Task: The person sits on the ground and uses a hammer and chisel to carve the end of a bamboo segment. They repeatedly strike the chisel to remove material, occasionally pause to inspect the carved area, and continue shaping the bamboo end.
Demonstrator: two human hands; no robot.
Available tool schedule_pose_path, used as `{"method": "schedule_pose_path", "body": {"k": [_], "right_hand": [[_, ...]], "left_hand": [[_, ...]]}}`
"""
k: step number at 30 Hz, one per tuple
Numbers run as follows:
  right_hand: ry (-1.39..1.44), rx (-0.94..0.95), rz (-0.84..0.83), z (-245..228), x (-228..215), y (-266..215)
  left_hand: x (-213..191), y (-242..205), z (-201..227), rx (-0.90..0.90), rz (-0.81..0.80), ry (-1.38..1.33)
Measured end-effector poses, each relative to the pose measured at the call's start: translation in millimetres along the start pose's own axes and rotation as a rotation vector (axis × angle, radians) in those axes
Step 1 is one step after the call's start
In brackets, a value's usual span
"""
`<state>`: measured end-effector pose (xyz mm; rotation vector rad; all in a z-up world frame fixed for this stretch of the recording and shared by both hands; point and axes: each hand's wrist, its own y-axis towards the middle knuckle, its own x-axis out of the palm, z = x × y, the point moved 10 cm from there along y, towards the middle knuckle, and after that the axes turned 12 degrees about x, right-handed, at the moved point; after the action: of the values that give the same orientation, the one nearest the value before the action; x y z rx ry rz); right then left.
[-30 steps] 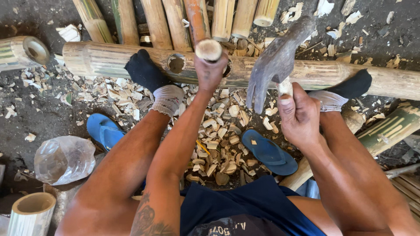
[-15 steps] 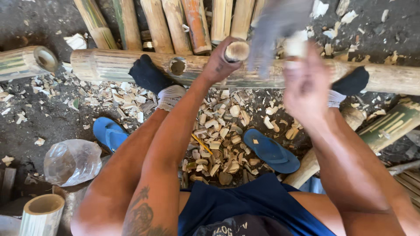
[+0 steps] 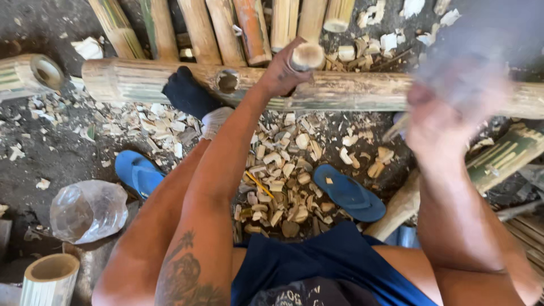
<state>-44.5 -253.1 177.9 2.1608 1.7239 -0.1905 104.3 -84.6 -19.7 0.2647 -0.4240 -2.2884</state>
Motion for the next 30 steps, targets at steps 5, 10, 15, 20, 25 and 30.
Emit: {"method": "schedule_pose_path", "body": {"k": [5, 10, 15, 20, 25, 30], "right_hand": [[-0.758, 0.589, -0.237, 87, 82, -3], [-0.412, 0.235, -0.032, 68, 24, 12], [-0.176, -0.253, 0.093, 71, 26, -4], [-0.573, 0.604, -0.184, 179, 86, -18], [-0.363, 0.748, -0.074, 214, 52, 5], [-0.458, 0.683, -0.050, 275, 65, 35]], "left_hand": [[-4, -7, -32, -0.168, 0.045, 0.009], [-9, 7, -41, -0.102, 0.034, 0.092], [6, -12, -56, -0.163, -0.007, 0.000], [-3, -4, -11, -0.123, -0.086, 0.176], [1, 11, 18, -0.166, -0.152, 0.196], [3, -18, 34, -0.091, 0.233, 0.074]]}}
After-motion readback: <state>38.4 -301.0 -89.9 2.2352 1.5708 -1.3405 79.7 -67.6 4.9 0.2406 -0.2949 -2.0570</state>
